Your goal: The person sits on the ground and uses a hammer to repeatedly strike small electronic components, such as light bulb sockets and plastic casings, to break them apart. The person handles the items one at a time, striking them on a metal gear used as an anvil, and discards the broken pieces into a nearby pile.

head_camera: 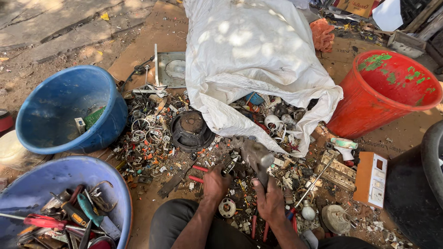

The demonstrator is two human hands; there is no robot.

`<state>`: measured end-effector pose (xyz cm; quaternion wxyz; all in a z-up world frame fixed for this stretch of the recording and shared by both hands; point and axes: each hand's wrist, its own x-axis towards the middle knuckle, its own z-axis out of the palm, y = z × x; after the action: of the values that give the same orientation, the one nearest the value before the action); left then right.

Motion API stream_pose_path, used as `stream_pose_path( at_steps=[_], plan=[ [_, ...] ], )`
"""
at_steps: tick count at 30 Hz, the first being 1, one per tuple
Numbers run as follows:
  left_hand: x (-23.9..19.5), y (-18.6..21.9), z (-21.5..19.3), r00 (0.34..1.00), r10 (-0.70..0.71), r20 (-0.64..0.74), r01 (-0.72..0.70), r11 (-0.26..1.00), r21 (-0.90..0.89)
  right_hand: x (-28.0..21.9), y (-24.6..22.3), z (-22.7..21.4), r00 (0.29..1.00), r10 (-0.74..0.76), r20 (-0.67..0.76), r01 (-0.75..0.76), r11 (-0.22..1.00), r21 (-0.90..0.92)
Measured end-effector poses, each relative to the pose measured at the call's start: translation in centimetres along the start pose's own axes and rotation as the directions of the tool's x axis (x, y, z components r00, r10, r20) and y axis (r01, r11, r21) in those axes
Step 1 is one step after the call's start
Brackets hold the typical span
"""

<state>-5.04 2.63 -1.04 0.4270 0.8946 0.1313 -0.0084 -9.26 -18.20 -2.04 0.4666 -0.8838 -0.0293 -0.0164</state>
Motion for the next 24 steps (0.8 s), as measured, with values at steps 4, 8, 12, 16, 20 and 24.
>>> stream_pose_path(
  at_steps=[4,8,12,16,20,24],
  plan=[
    [0.0,-0.1,0.2,0.998,-0.051,0.030,0.051,0.999,0.001,1.1,3.6,2.4,0.920,-0.358,0.161,0.376,0.682,-0.628],
    [0.0,-0.8,0.6,1.000,0.002,0.011,-0.002,1.000,-0.024,1.7,8.3,4.3,0.889,0.270,0.371,-0.074,0.882,-0.465],
    [0.0,-0.6,1.7,0.972,0.212,-0.098,-0.189,0.960,0.209,1.2,8.7,4.3,0.921,-0.316,0.230,0.389,0.691,-0.610],
    [0.5,0.4,0.9,0.997,-0.078,-0.005,0.078,0.996,-0.044,1.0,4.0,2.7,0.934,0.259,0.245,-0.226,0.962,-0.153],
    [0.1,-0.3,-0.4,0.983,-0.154,0.104,0.163,0.982,-0.094,0.2,-0.2,0.8,0.989,0.124,0.083,-0.125,0.992,0.003],
    [0.2,-1.1,-0.1,0.990,-0.105,0.092,0.100,0.993,0.059,0.1,-2.0,0.3,0.999,-0.037,0.032,0.039,0.997,-0.069]
  ],
)
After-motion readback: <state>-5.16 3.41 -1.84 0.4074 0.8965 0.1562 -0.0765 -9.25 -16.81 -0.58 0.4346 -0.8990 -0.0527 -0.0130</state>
